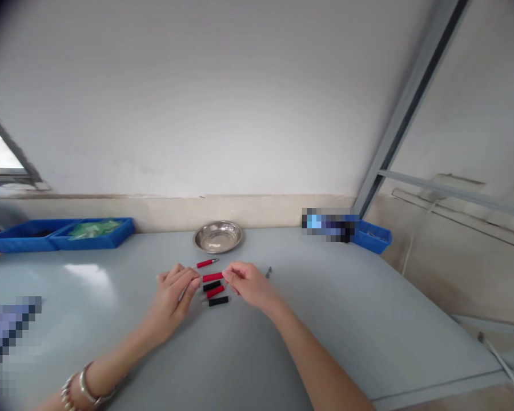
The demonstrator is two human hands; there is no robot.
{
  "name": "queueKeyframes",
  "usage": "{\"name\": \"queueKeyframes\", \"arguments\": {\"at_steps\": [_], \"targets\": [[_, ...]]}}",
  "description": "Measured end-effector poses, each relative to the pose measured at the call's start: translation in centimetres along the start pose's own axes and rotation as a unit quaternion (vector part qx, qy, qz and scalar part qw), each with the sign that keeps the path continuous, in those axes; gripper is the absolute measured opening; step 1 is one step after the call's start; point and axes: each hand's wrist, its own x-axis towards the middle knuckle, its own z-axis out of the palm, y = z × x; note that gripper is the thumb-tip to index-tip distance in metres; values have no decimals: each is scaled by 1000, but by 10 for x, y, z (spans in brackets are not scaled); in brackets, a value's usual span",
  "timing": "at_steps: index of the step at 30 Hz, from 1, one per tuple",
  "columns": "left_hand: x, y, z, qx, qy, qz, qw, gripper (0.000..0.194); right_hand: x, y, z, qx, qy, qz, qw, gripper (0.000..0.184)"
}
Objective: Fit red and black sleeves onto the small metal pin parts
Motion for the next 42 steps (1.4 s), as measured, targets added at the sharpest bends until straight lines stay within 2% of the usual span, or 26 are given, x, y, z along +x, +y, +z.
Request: {"name": "queueKeyframes", "arguments": {"at_steps": [6, 14, 23, 31, 35, 42], "targets": [[0, -1, 0, 1, 18, -3, 1000, 30, -2, -2, -1, 8, -2, 19, 1000, 30], [0, -1, 1, -3, 21, 6, 1000, 28, 1, 1, 0, -1, 19, 12, 1000, 41], [-1, -1, 0, 1, 30, 4, 1000, 29, -1, 0, -1, 10, 12, 22, 1000, 32], [0, -2, 2, -10, 22, 12, 1000, 27, 1, 2, 1, 1, 22, 9, 1000, 42], [-1, -2, 1, -8, 16, 11, 1000, 27, 1, 2, 0, 7, 16, -5, 1000, 37], [-1, -2, 1, -1, 27, 8, 1000, 27, -1, -2, -1, 14, 9, 18, 1000, 29]]}}
